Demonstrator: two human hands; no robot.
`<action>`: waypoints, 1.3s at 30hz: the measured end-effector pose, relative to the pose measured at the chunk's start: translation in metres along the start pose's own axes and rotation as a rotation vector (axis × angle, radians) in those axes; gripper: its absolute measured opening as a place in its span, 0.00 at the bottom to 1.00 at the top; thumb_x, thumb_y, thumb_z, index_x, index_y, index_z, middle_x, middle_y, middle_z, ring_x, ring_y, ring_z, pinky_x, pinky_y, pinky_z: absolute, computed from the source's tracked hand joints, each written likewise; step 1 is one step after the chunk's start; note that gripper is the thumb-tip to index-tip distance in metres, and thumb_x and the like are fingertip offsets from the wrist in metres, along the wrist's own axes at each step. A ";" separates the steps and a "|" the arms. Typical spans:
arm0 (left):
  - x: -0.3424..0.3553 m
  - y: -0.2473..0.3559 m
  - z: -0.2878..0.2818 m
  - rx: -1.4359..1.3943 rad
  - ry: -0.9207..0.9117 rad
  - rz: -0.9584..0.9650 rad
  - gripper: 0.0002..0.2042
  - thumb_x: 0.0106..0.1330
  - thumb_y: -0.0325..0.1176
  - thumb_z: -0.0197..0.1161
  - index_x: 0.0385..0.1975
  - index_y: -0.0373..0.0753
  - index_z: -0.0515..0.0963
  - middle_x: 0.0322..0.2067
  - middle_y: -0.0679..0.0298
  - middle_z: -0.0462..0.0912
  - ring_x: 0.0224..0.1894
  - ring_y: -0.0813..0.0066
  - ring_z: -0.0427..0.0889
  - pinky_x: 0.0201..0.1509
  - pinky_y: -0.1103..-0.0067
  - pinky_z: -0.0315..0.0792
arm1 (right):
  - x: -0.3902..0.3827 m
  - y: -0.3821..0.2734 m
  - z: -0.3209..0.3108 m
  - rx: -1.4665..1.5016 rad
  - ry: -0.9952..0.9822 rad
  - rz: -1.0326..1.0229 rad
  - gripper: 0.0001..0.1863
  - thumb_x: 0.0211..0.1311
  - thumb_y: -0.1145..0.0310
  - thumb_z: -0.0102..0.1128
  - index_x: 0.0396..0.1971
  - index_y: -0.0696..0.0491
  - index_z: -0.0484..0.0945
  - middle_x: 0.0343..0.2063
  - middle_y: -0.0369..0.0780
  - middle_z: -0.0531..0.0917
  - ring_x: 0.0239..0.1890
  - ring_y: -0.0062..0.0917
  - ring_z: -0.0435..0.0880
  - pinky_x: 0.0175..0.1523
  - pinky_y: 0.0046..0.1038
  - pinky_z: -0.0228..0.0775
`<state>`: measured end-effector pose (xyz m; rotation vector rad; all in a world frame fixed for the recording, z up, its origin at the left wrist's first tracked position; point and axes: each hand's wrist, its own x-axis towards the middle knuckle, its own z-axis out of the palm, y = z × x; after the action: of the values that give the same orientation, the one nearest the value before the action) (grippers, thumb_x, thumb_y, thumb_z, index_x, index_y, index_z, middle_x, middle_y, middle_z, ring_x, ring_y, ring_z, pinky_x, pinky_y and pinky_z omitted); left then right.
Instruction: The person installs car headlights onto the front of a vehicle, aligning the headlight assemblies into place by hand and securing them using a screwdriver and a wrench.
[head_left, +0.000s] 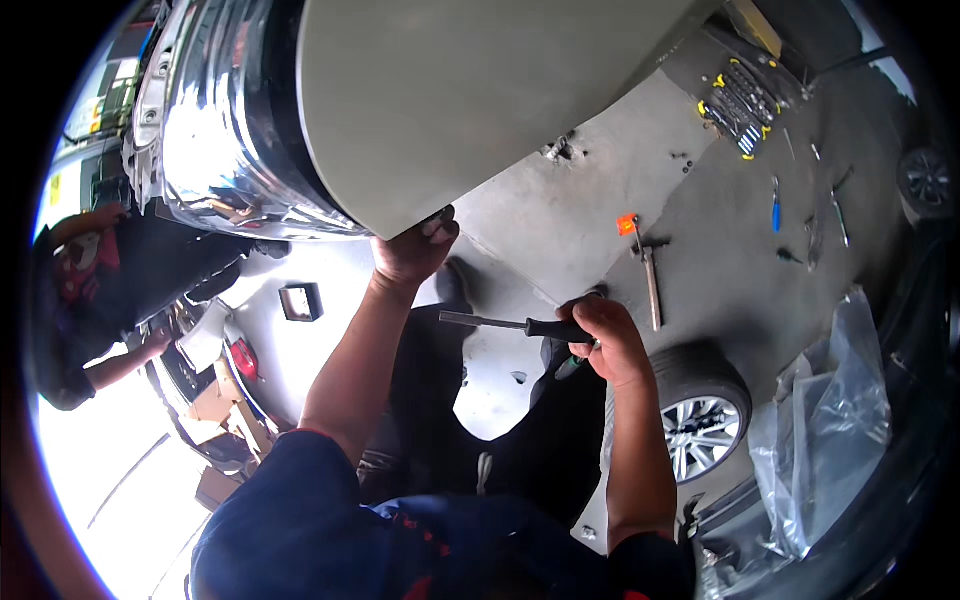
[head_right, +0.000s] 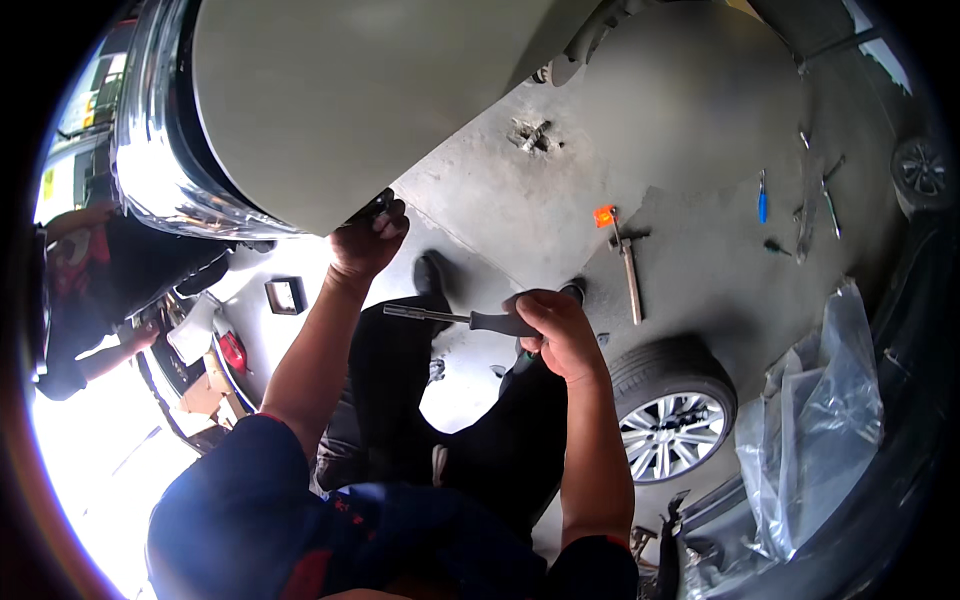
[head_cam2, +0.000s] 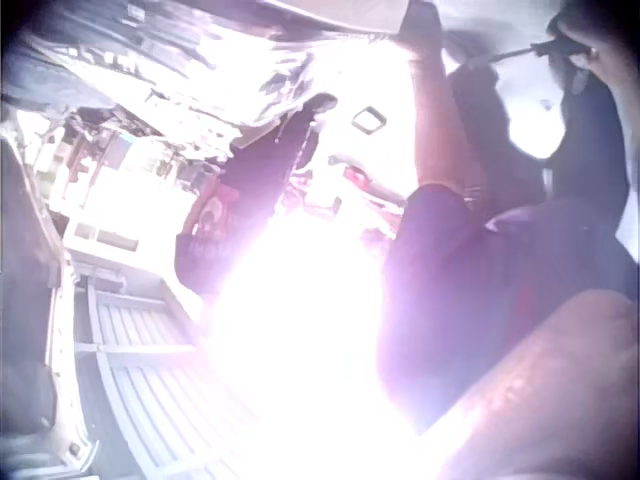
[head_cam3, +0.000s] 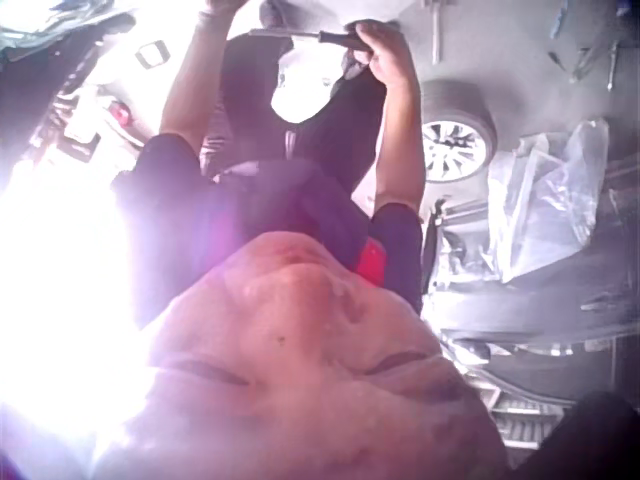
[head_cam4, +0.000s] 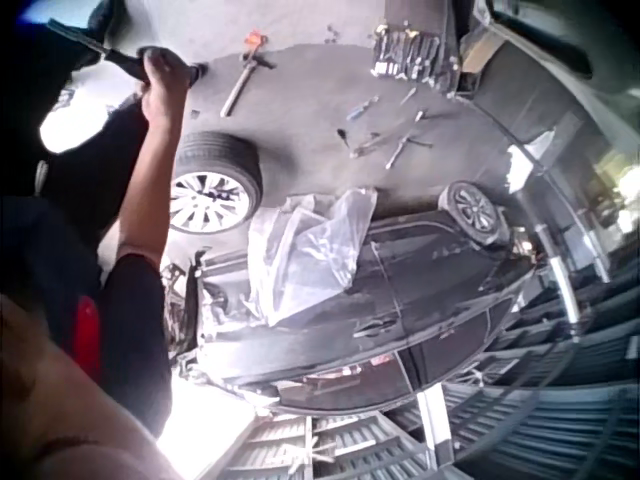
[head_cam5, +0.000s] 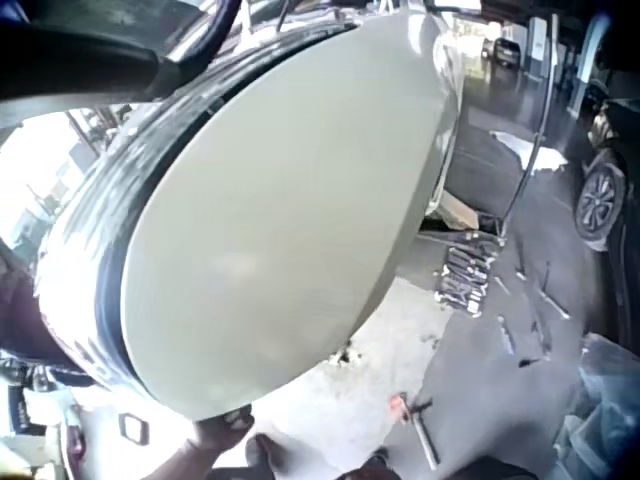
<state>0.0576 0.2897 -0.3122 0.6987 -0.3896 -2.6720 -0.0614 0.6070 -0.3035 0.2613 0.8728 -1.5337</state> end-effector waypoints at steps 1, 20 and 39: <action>0.001 -0.005 0.003 0.004 -0.007 0.018 0.16 0.69 0.51 0.61 0.40 0.44 0.78 0.30 0.67 0.77 0.25 0.78 0.66 0.28 0.82 0.60 | 0.006 -0.002 -0.010 -0.012 -0.014 0.000 0.15 0.68 0.62 0.70 0.39 0.60 0.85 0.23 0.33 0.80 0.20 0.14 0.69 0.26 0.21 0.59; 0.039 -0.036 -0.052 -0.044 -0.632 0.232 0.25 0.56 0.30 0.57 0.57 0.34 0.75 0.41 0.62 0.80 0.28 0.75 0.64 0.31 0.79 0.57 | 0.159 -0.003 -0.101 -0.059 -0.630 -0.645 0.27 0.65 0.67 0.71 0.59 0.63 0.73 0.41 0.43 0.84 0.26 0.14 0.72 0.32 0.21 0.64; 0.065 -0.078 0.006 0.717 -0.312 0.747 0.21 0.77 0.53 0.49 0.41 0.40 0.77 0.23 0.70 0.63 0.26 0.78 0.57 0.31 0.77 0.56 | 0.104 -0.053 -0.063 -0.374 -0.331 -1.018 0.20 0.78 0.61 0.56 0.58 0.61 0.73 0.40 0.49 0.86 0.20 0.11 0.69 0.26 0.20 0.69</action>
<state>-0.0192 0.3349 -0.3613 0.2101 -1.4132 -1.8782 -0.1499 0.5662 -0.3930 -0.8117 1.0587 -2.1845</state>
